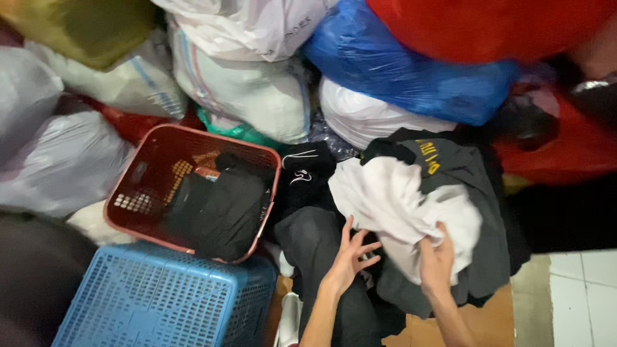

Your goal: The person folds black and white garments by hand, smoothing and aligning them before placing them into a red basket. The person handles t-shirts and shorts, folding each item individually and stacking them neatly.

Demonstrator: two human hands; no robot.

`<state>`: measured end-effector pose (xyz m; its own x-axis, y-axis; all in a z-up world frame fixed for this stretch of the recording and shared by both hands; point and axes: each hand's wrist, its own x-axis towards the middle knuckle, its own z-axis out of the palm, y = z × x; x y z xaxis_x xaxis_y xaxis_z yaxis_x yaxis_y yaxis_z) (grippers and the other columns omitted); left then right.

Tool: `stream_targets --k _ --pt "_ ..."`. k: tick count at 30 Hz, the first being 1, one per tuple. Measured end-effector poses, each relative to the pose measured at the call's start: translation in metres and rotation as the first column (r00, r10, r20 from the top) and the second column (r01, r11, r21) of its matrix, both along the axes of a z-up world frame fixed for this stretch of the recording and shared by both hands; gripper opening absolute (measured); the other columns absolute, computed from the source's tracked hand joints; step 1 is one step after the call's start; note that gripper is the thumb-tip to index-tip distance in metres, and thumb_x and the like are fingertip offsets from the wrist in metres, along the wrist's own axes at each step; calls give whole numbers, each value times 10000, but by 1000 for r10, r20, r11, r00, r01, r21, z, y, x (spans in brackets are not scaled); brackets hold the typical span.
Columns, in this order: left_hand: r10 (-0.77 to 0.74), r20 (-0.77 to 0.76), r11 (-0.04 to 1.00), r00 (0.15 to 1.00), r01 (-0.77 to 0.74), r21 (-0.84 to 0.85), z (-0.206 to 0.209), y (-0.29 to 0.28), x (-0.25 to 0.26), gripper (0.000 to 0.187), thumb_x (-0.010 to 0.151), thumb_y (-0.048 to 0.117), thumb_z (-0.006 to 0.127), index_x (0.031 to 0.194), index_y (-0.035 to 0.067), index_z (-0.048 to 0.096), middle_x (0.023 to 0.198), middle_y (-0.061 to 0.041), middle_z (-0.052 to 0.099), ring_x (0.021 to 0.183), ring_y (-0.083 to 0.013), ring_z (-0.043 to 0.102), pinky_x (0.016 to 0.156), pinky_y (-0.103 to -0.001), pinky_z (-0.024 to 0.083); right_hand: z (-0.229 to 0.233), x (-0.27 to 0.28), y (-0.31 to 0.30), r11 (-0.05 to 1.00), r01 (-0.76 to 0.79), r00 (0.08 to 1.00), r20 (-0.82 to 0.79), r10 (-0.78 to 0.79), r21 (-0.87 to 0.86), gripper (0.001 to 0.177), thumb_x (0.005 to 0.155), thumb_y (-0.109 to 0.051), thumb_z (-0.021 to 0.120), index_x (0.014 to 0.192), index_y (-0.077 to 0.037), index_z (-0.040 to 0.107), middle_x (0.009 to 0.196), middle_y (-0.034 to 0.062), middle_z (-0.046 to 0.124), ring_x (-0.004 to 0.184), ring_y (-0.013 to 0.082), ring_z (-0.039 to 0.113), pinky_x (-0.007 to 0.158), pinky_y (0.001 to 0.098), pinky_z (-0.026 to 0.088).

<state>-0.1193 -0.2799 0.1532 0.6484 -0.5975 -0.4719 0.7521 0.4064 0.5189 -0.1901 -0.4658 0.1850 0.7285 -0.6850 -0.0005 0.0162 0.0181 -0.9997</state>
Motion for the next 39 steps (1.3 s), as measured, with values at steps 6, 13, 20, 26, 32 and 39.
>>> stream_targets --k 6,13,20,26,32,39 --pt "179 68 983 982 -175 -56 -24 38 7 644 941 386 680 1489 126 462 1371 -117 621 1162 -227 676 1003 -397 554 -3 -6 65 762 -635 767 -15 642 126 646 733 -33 631 1374 46 599 1264 123 662 1193 236 606 1028 367 450" --pt "542 2 826 840 -533 -183 -106 140 -14 390 945 213 695 1266 1 630 1183 -158 664 1054 -275 666 931 -417 539 2 7 130 864 -484 868 49 494 -137 768 853 -211 661 1546 -43 373 1642 158 275 1500 300 311 1186 460 269" --pt "591 -136 783 796 -606 -144 -105 216 -108 530 885 217 746 1338 13 562 1290 -185 579 1164 -295 577 994 -436 472 -9 59 212 607 -770 625 42 779 195 1054 715 -238 770 1595 -50 221 1513 166 467 1344 281 503 1085 405 422" --pt "814 -82 580 575 -813 60 -90 267 -155 664 833 220 789 1399 23 503 1382 -209 506 1259 -313 501 1049 -453 415 -23 48 307 288 -954 299 226 927 82 720 843 -141 752 1477 62 476 1358 139 634 1205 201 607 1039 325 471" --pt "729 596 -108 338 -803 587 -53 294 -197 805 781 223 832 1460 32 444 1474 -232 433 1353 -330 425 1103 -469 358 -73 17 317 388 -888 413 59 909 246 540 867 -148 673 1349 89 625 1189 110 730 1043 183 673 936 322 523" --pt "315 801 299 509 -854 426 18 304 -223 410 918 116 655 1318 106 748 1583 -138 629 1513 -357 554 1277 -499 377 -56 6 317 215 -584 345 -1 939 783 620 947 -385 505 1393 44 548 1299 185 670 1160 317 661 1008 441 513"
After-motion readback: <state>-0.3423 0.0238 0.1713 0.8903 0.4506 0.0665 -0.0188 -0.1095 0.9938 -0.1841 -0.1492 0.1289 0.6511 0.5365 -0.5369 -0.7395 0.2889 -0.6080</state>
